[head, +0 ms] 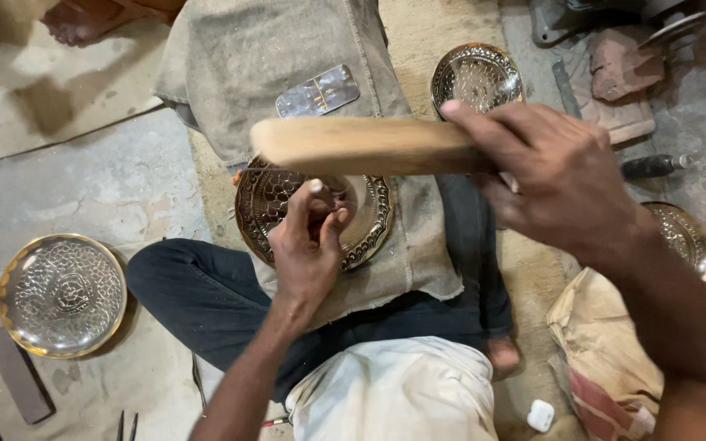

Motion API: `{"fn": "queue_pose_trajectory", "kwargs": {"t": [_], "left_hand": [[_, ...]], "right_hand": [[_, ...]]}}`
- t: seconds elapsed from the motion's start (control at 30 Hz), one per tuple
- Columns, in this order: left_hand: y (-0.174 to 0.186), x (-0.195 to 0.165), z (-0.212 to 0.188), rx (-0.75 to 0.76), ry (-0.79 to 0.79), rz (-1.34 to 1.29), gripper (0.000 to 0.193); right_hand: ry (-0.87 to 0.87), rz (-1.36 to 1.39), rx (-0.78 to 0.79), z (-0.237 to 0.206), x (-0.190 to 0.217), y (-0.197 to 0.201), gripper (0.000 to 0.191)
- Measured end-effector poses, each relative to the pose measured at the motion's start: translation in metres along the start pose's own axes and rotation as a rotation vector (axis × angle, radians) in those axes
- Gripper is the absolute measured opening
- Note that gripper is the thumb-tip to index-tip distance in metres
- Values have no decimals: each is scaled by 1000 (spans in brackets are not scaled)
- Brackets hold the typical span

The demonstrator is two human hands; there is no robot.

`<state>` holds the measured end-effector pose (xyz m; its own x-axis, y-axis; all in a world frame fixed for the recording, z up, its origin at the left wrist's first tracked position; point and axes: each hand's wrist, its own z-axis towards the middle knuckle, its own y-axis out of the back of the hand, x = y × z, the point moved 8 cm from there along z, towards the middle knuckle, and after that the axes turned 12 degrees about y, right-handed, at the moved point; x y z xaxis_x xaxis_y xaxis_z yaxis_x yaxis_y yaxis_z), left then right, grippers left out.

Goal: The person sits on the floor and uses a hammer and a metal punch to create a decorative pattern on a brass plate. They repeatedly strike the punch with the hammer to form indentations across the surface of the plate.

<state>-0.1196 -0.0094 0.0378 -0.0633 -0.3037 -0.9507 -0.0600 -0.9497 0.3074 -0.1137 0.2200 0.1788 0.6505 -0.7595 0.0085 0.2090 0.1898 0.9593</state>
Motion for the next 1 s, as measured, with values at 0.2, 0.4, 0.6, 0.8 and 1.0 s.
{"fn": "queue_pose_trajectory", "kwargs": {"t": [0.2,0.4,0.6,0.8,1.0], "left_hand": [[3,0,-9,-121,8,-91,31],[-2,-3,0,-22,-89,44,26],[-22,-20,27,376,-223,273,36],[-55,-49,32,957,-368,494,50],[-82,-46,26,1172,-509,800,57]], "right_hand": [[165,-85,32,32,22,25,66],[120,-168,11,9,9,8,61],[-267,179,-180,-77,-19,-48,59],[-406,336,-495,-149,11,-116,68],[-420,186,-542,-153,30,-137,64]]}}
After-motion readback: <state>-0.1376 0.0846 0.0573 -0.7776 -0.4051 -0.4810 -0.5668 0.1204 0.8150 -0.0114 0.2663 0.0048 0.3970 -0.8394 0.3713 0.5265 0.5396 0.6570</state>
